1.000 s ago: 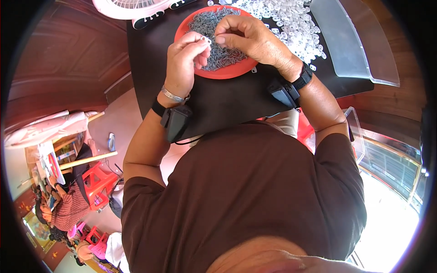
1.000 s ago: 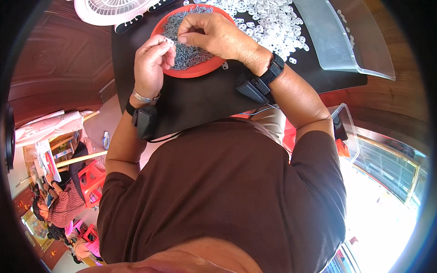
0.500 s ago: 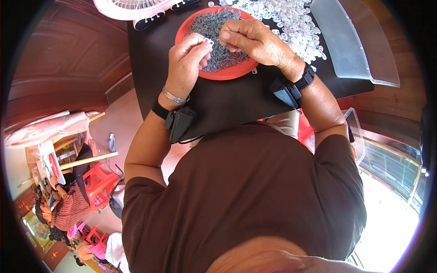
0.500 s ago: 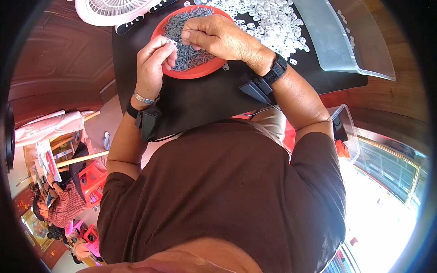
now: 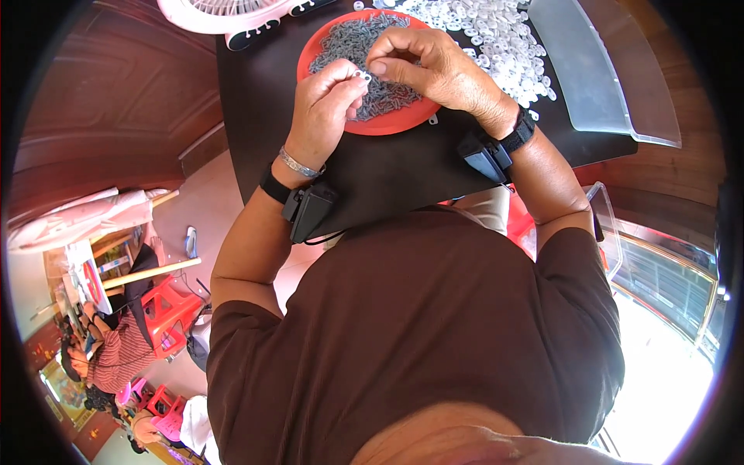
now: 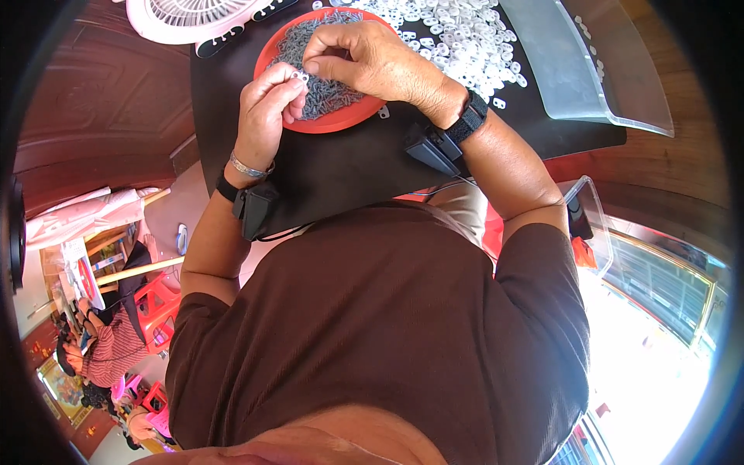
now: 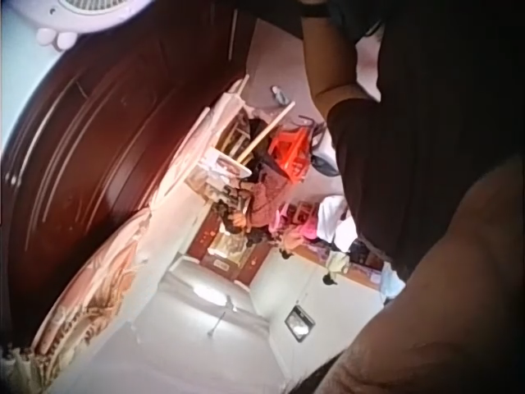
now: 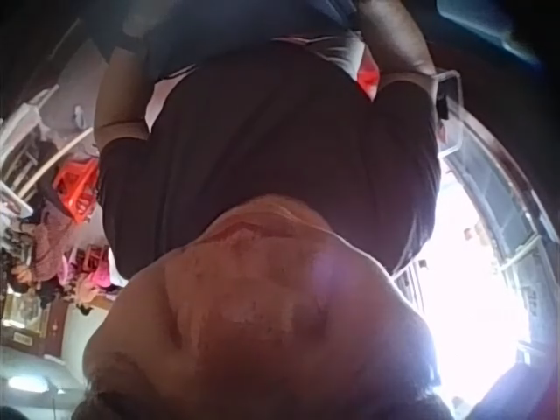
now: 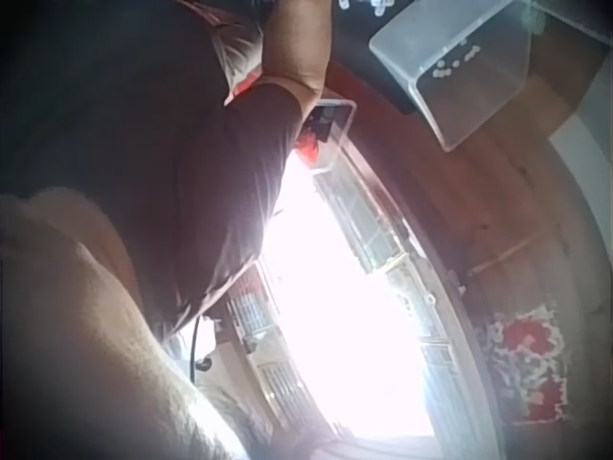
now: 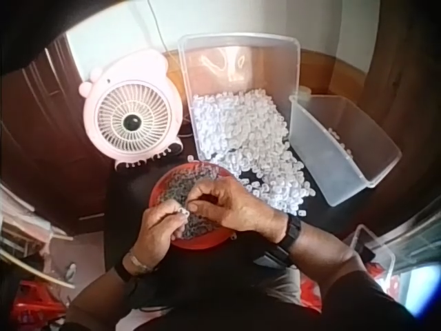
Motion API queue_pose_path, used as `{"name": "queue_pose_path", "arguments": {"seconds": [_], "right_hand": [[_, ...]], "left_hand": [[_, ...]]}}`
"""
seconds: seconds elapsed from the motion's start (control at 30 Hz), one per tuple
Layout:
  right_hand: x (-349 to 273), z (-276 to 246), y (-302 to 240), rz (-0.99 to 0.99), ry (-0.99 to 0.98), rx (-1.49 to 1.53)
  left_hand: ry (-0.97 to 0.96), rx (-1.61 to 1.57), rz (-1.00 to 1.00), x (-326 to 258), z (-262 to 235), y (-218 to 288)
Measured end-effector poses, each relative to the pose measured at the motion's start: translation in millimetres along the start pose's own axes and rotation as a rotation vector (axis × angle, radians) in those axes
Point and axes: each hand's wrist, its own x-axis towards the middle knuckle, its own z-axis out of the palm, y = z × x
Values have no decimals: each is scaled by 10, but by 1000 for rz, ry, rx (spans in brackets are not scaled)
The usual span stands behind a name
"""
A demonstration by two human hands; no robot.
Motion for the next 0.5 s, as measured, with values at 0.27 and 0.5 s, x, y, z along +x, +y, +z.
{"name": "queue_pose_path", "arguments": {"seconds": [0.27,0.5], "right_hand": [[-18,-51,-44,-37,-11,-91],[-23,-60,-134,-26,-52,-209]], "left_hand": [[-1,100,63,1,-3,-3],[-8,135,92,2,4,-24]]}}
